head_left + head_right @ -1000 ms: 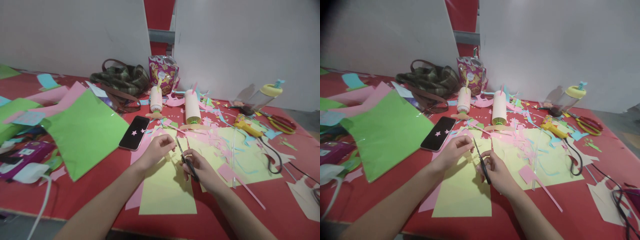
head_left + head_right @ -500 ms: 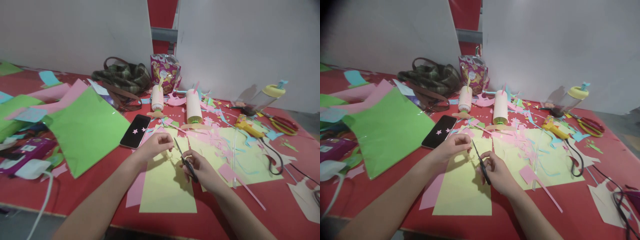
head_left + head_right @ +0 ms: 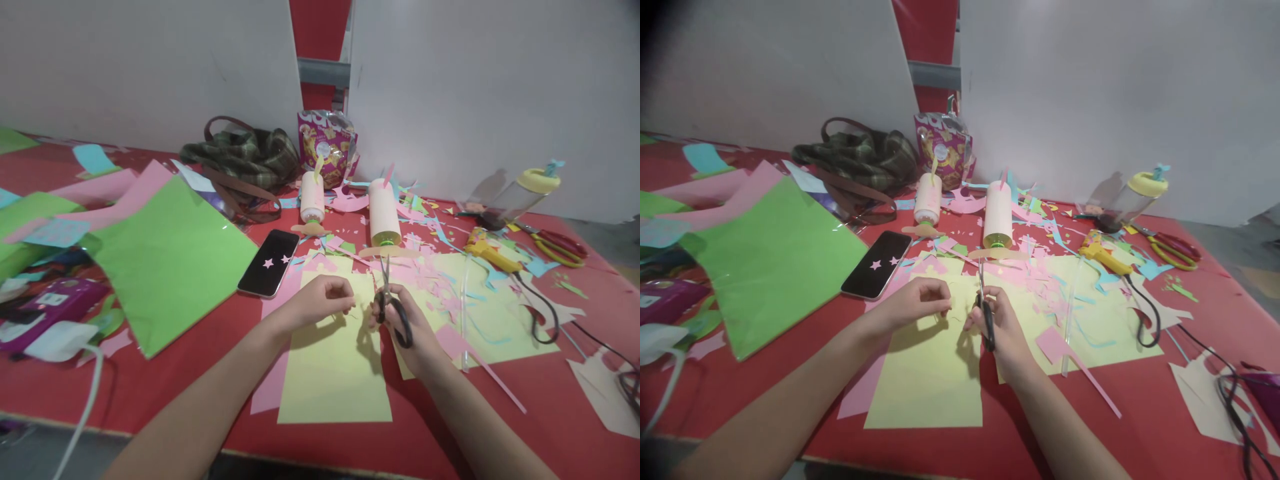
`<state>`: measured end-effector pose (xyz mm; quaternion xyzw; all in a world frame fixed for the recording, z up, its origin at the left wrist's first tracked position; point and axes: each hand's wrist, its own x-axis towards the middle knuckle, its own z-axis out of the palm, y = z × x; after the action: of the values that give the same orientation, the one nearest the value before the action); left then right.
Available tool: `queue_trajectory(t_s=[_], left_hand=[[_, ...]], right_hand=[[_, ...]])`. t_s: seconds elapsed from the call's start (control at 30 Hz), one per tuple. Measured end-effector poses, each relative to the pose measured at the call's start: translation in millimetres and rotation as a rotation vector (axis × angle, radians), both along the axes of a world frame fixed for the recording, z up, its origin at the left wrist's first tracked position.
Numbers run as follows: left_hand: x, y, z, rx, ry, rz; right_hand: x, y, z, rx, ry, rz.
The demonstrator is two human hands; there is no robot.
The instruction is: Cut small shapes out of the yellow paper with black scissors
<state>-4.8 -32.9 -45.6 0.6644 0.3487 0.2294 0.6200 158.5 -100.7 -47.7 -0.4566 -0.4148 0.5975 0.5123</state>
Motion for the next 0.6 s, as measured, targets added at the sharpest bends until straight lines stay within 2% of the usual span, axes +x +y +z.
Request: queue_trajectory(t_s=[0.23,0.47,0.6], left_hand=[[8.1,-8.8,-2.1,0.071,0.053,-0.097],[11.6,-13.9,-1.4,0.125,0.126,-0.122],[12.9,-15.8,-2.1,0.148,0.147,-0.137]], right_hand=[[-3.7,0.0,1.9,-0.14,0.053,-0.022],[-3.3,4.9,0.5,-0.166,-0.061,-0.062],[2.4,4.5,0.2,-0.137,-0.107,0.003]])
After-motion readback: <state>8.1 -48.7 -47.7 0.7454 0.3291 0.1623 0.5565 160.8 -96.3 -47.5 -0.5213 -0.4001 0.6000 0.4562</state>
